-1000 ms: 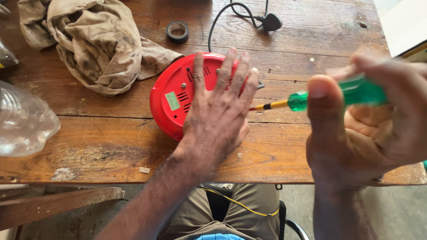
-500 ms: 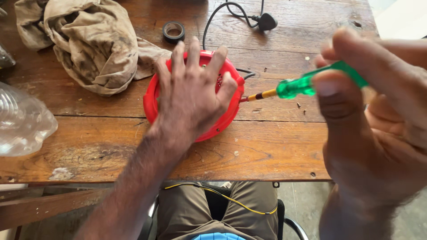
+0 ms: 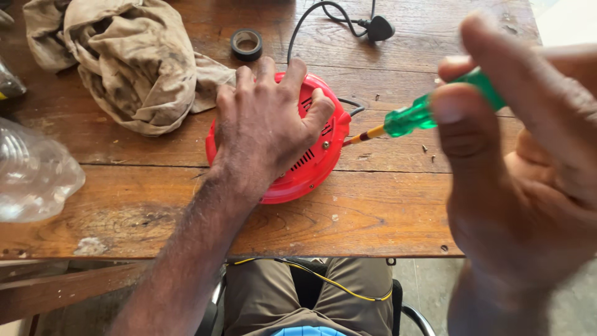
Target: The person assembles a red circular electronic device by placing the top cover onto the base and then using a screwdriver to tighten multiple screws around the perimeter. The person rotates the device to access different screws and secures the casing.
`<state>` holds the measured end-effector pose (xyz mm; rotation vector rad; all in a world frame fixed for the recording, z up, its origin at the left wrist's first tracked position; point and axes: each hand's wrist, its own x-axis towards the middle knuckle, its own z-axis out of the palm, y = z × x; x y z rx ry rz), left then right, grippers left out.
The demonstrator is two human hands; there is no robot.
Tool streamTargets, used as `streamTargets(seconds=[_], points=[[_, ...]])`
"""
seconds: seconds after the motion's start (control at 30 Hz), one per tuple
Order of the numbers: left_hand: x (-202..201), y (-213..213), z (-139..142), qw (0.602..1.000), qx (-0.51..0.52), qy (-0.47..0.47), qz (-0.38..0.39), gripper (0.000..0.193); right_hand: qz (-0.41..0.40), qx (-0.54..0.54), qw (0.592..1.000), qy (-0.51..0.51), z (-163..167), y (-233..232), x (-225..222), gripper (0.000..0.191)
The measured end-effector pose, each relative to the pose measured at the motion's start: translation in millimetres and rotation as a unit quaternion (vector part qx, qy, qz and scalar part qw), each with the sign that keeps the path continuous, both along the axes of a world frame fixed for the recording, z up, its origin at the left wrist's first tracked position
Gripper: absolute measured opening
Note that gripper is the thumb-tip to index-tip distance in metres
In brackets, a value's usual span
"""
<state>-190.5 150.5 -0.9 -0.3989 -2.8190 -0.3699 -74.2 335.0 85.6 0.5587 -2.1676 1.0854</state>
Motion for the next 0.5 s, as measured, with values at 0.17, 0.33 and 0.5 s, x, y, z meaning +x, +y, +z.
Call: streamTargets(seconds=[0.17, 0.33, 0.5], points=[[3, 1, 2, 1.000, 0.005, -0.003, -0.001, 0.056, -0.002, -0.003, 1.000, 0.012, -13, 12, -4, 0.032], [5, 1, 4, 1.000, 0.007, -0.010, 0.000, 0.055, -0.001, -0.004, 1.000, 0.018, -15, 13, -6, 0.030], [5, 3, 4, 1.000, -0.003, -0.019, 0.003, 0.057, 0.001, -0.006, 1.000, 0.025, -10, 11, -8, 0.029]])
